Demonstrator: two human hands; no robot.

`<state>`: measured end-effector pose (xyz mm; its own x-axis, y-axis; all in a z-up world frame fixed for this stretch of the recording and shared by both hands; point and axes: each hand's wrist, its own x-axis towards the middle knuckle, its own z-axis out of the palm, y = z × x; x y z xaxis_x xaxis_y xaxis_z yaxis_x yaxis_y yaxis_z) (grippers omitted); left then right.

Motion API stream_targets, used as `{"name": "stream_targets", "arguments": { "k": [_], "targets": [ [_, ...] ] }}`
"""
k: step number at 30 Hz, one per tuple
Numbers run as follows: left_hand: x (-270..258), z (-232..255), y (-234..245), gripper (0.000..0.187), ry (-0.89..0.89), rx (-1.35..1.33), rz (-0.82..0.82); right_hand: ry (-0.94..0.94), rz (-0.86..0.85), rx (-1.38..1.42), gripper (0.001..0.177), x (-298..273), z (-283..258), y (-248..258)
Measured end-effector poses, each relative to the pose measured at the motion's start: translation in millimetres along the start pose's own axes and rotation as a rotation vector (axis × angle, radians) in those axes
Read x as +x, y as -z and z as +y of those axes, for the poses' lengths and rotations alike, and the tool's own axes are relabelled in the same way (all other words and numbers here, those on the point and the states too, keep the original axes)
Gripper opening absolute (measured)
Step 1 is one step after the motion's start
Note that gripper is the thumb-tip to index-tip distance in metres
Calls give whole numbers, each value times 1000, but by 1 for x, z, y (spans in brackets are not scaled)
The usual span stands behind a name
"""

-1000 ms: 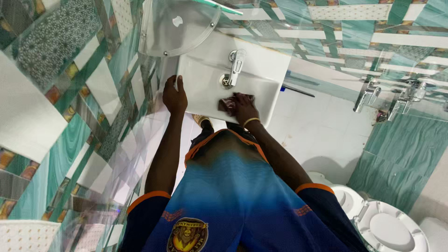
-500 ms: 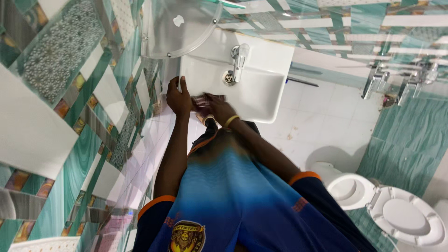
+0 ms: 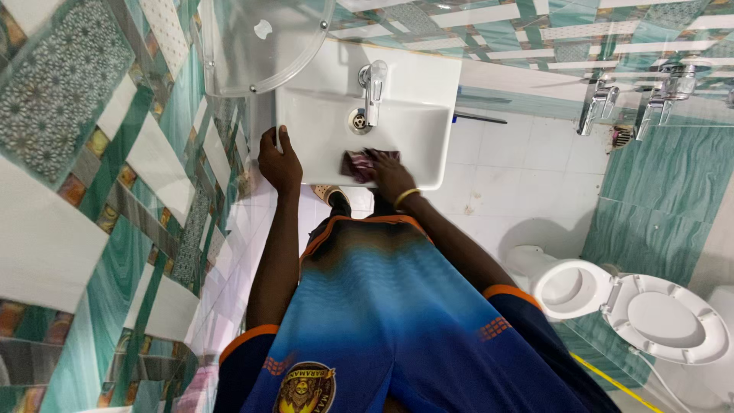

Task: The person cleans a bathroom sink and faucet using a cloth, wiping the interior basin, the rim, and the metal fixtures.

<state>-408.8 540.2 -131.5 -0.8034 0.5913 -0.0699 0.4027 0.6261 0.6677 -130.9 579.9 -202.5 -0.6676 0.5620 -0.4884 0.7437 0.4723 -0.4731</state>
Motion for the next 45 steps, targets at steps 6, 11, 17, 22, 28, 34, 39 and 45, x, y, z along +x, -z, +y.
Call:
{"name": "stream_targets", "arguments": {
  "k": [6, 11, 17, 22, 28, 34, 39, 45],
  "targets": [
    [4, 4, -2, 40, 10, -20, 23, 148, 221, -501, 46, -32, 71, 84],
    [1, 5, 5, 37, 28, -34, 38, 21, 359, -352, 40, 1, 58, 95],
    [4, 9, 8, 34, 32, -13, 57, -55, 707, -284, 26, 29, 33, 92],
    [2, 16, 6, 34, 66, 41, 68, -261, 654, 165, 35, 78, -2, 62],
    [-2, 7, 5, 38, -3, 15, 68, 61, 562, -67, 23, 52, 31, 67],
    [-3, 3, 3, 39, 62, 24, 29, 6, 566, -246, 31, 1, 73, 102],
    [-5, 4, 3, 38, 56, 27, 53, -116, 690, 36, 31, 77, 36, 36],
    [-8, 3, 6, 38, 26, 36, 46, -74, 282, -135, 9, 92, 6, 17]
  ]
}}
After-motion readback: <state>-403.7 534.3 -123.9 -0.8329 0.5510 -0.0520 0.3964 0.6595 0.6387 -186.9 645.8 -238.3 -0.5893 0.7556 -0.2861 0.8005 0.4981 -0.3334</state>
